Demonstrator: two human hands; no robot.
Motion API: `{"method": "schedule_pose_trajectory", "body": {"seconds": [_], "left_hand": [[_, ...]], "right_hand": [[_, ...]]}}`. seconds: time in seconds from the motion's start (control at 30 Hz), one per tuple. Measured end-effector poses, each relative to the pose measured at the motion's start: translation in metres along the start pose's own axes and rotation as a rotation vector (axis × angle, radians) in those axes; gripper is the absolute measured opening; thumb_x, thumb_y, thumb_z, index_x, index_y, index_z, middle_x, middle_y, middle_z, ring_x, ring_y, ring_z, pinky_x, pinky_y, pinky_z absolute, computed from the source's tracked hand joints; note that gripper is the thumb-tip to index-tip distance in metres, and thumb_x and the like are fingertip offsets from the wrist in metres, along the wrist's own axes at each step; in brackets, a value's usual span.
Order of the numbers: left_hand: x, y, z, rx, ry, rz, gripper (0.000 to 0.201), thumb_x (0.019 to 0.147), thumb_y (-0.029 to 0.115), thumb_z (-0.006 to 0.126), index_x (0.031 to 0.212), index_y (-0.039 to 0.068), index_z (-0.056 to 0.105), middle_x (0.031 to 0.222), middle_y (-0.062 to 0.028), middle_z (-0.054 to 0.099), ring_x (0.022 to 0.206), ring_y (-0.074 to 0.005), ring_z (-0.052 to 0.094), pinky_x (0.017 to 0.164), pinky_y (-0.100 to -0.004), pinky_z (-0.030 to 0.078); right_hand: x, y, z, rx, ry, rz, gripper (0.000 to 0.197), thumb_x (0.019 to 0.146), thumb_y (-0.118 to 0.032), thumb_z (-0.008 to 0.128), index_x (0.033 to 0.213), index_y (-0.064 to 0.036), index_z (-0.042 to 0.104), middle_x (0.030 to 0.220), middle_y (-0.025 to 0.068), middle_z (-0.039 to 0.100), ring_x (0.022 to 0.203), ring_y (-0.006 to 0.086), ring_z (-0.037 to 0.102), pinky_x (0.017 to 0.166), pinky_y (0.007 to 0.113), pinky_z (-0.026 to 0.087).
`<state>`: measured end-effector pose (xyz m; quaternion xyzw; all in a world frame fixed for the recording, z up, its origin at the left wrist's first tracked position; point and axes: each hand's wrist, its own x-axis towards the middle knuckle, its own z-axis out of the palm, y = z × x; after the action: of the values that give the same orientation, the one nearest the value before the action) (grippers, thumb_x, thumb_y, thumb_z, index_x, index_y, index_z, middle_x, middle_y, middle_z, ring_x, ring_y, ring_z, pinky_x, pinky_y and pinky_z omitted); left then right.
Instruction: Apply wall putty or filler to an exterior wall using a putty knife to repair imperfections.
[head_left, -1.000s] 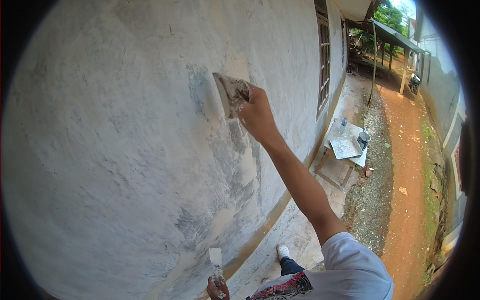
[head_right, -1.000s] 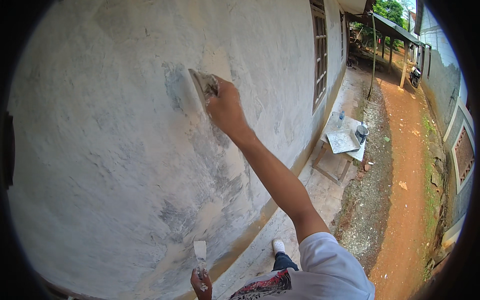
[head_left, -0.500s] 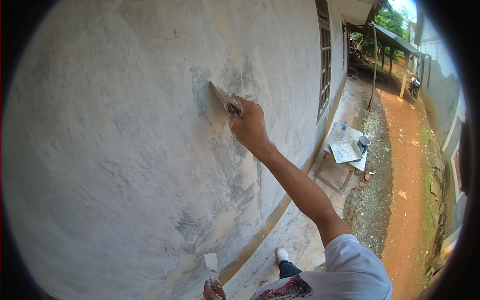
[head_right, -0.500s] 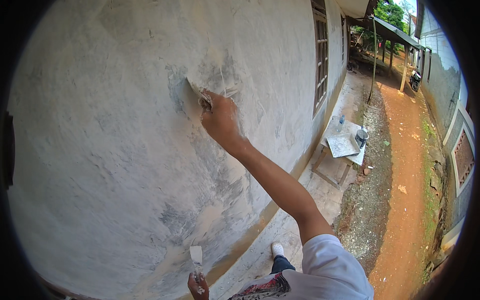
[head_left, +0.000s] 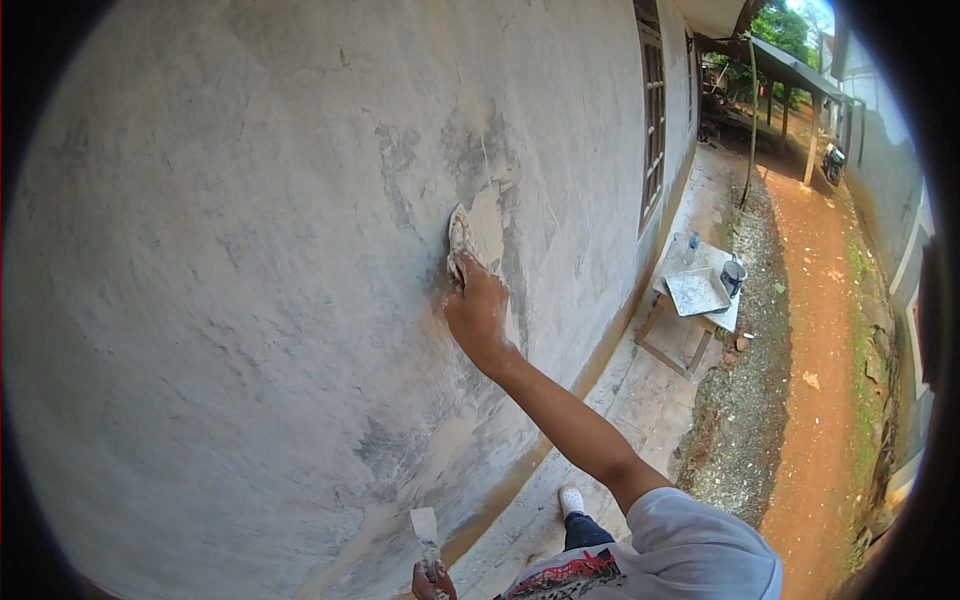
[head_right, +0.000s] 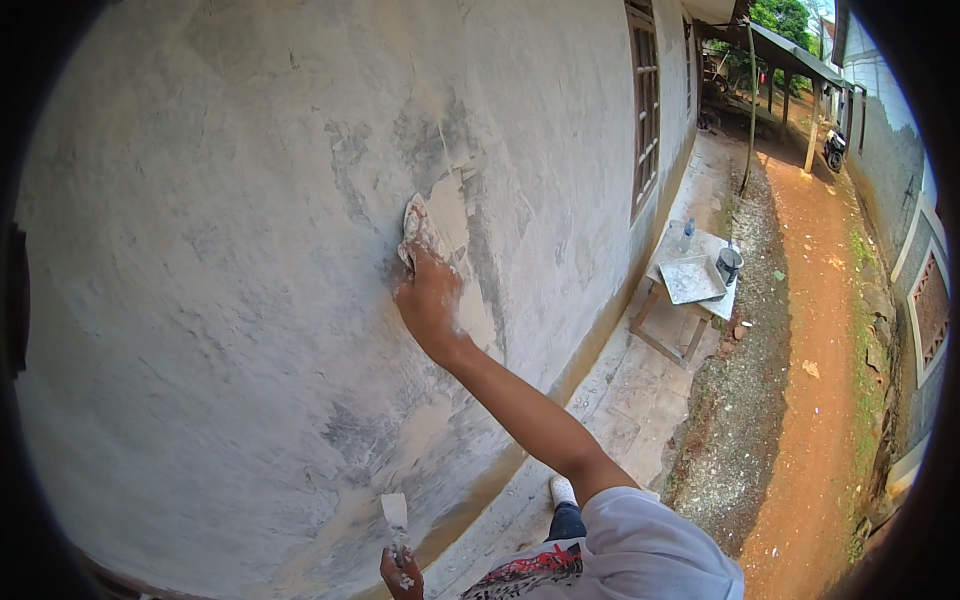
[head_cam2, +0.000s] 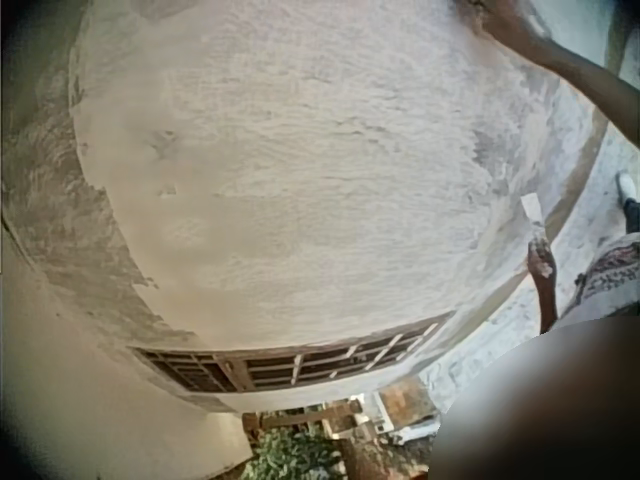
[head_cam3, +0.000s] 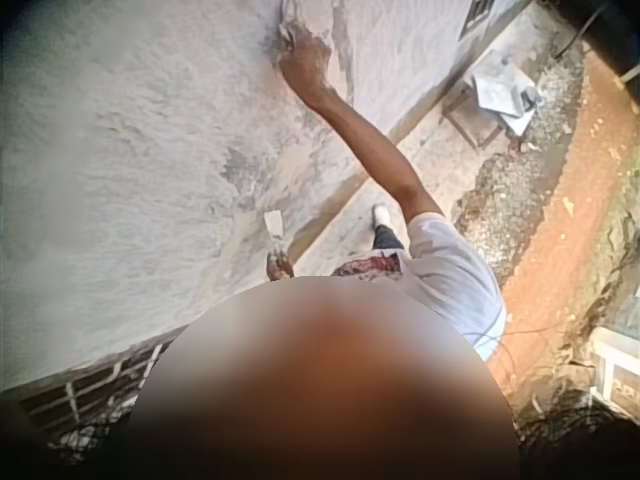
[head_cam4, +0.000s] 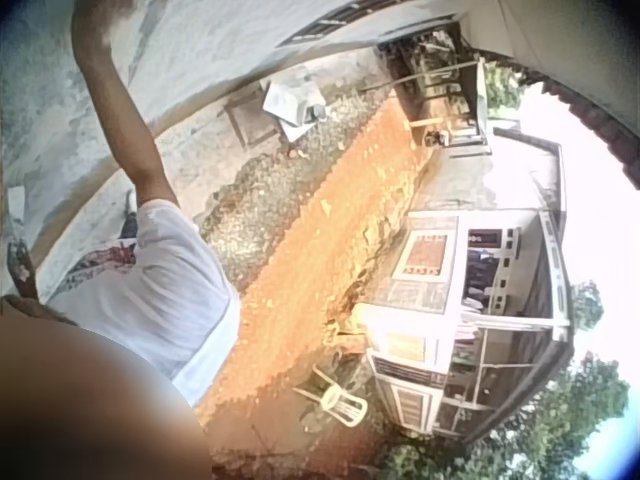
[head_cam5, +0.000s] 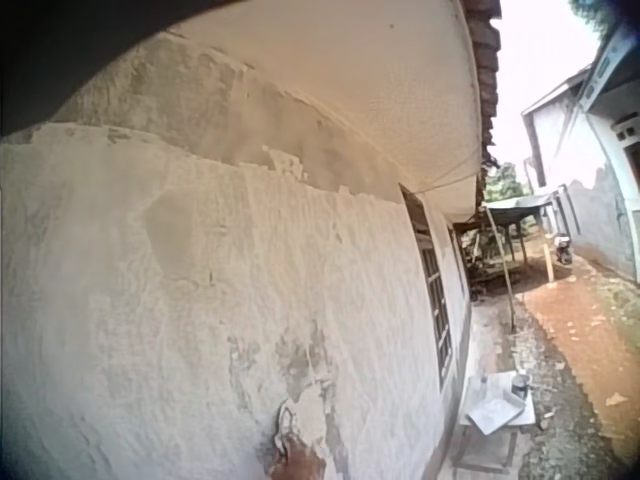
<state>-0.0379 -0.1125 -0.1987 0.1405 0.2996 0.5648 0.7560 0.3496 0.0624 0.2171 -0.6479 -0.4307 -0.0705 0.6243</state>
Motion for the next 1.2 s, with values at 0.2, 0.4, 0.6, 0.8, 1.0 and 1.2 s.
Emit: {"method": "schedule_pose_trajectory", "body": {"seconds": [0.2,0.4,0.6,0.8,1.0,1.2], "left_hand": [[0.014,0.003,-0.008,-0.548,-0.568,-0.219,0.046,0.097,0.018,0.048,0.139,0.006,0.037,0.132,-0.0156,0.049,0.122,-0.0256,0.046,0.102,-0.0363,0.04],[-0.006,0.016,0.043,-0.066,0.116,-0.079,0.041,0.096,0.017,0.05,0.133,0.002,0.041,0.125,-0.0141,0.053,0.114,-0.0254,0.051,0.095,-0.0337,0.045],[0.002,0.005,0.028,0.048,0.186,-0.013,0.04,0.096,0.015,0.051,0.132,0.003,0.041,0.13,-0.0149,0.049,0.119,-0.0289,0.048,0.1,-0.0391,0.042],[0.004,0.009,0.038,0.136,0.138,-0.071,0.042,0.097,0.018,0.048,0.136,0.005,0.04,0.134,-0.0145,0.047,0.125,-0.0286,0.044,0.104,-0.0398,0.039],[-0.018,0.016,0.03,0.22,0.249,0.022,0.046,0.097,0.022,0.048,0.138,0.004,0.038,0.135,-0.0146,0.047,0.124,-0.0286,0.045,0.103,-0.0374,0.04],[-0.007,0.006,0.04,0.815,0.124,0.185,0.044,0.095,0.02,0.053,0.133,0.001,0.041,0.124,-0.0158,0.055,0.115,-0.0277,0.051,0.098,-0.0372,0.044]], "right_hand": [[-0.016,0.045,-0.03,0.351,-0.038,-0.061,0.035,0.078,0.006,0.051,0.113,0.0082,0.058,0.094,0.0288,0.064,0.089,0.0361,0.065,0.078,0.035,0.048],[0.056,0.049,-0.029,0.101,0.093,0.08,0.036,0.073,0.006,0.047,0.107,0.0082,0.059,0.086,0.0234,0.065,0.076,0.0305,0.063,0.075,0.033,0.048],[-0.051,-0.015,0.006,0.18,-0.049,-0.069,0.032,0.076,0.004,0.052,0.108,0.0066,0.059,0.097,0.0295,0.062,0.093,0.0424,0.06,0.08,0.038,0.047],[0.033,0.049,-0.058,0.704,0.073,0.011,0.033,0.076,0.008,0.045,0.106,0.0076,0.059,0.075,0.0169,0.059,0.071,0.0163,0.054,0.066,0.031,0.045],[0.103,0.045,-0.034,0.065,0.247,-0.056,0.035,0.072,0.001,0.048,0.104,0.0008,0.063,0.085,0.0288,0.063,0.081,0.0447,0.06,0.075,0.046,0.047],[-0.017,-0.018,-0.024,0.243,-0.139,-0.104,0.037,0.073,0.005,0.052,0.11,0.0038,0.06,0.082,0.0311,0.06,0.081,0.0394,0.063,0.074,0.042,0.048]]}}
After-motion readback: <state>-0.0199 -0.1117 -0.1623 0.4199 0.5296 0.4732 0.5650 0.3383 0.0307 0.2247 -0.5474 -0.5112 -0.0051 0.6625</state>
